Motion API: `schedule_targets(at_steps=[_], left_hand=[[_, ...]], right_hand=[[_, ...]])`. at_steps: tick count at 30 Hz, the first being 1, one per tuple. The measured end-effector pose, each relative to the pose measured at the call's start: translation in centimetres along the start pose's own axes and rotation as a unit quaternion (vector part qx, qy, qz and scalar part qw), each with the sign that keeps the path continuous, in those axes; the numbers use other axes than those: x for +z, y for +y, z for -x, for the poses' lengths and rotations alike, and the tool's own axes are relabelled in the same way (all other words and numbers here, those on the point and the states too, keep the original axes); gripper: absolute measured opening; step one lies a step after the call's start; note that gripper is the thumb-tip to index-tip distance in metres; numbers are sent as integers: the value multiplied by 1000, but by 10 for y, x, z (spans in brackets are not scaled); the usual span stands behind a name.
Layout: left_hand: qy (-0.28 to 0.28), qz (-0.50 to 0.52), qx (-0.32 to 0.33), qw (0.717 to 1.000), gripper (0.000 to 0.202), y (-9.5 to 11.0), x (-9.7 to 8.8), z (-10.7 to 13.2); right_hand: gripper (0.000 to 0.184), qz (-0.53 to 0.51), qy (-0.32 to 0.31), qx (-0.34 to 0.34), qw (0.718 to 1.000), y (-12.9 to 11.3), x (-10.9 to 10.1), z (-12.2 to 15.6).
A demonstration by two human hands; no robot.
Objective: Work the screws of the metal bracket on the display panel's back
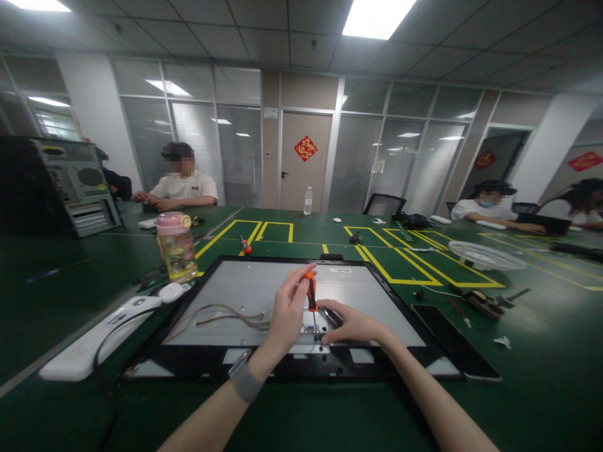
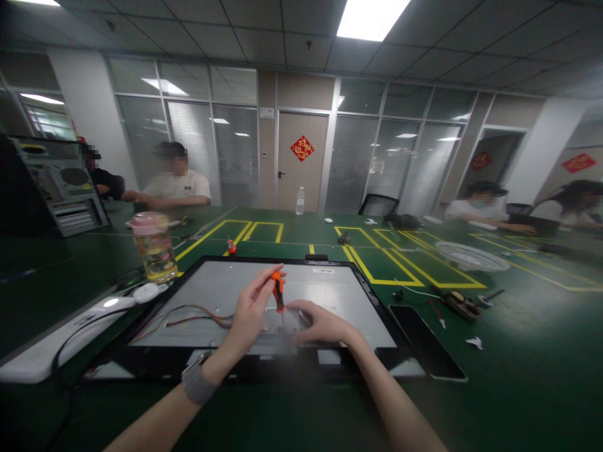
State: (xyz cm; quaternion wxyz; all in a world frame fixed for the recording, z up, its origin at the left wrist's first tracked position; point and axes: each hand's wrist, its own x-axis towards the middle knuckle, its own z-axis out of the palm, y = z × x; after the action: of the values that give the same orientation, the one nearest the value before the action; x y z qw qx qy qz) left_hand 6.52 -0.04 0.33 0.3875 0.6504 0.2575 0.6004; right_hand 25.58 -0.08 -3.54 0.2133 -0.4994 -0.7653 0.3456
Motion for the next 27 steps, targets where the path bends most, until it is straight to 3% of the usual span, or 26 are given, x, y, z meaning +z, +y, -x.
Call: schedule_targets(at_steps=[6,13,18,27], left_hand=[[11,-27,13,999,23,0,1,1],[-11,10,-16,1000,32,1,0,1],[1,-19,1,1000,24,2,1,1],[-8,-22,15,1000,28,-1,0,1]], right_hand=[[78,0,-2,-14,1000,-1,0,0],[79,-3,0,-4,1000,-2,0,1],[81,-13,5,-4,1000,0,1,0],[78,-9,1,-21,1000,2,0,0]])
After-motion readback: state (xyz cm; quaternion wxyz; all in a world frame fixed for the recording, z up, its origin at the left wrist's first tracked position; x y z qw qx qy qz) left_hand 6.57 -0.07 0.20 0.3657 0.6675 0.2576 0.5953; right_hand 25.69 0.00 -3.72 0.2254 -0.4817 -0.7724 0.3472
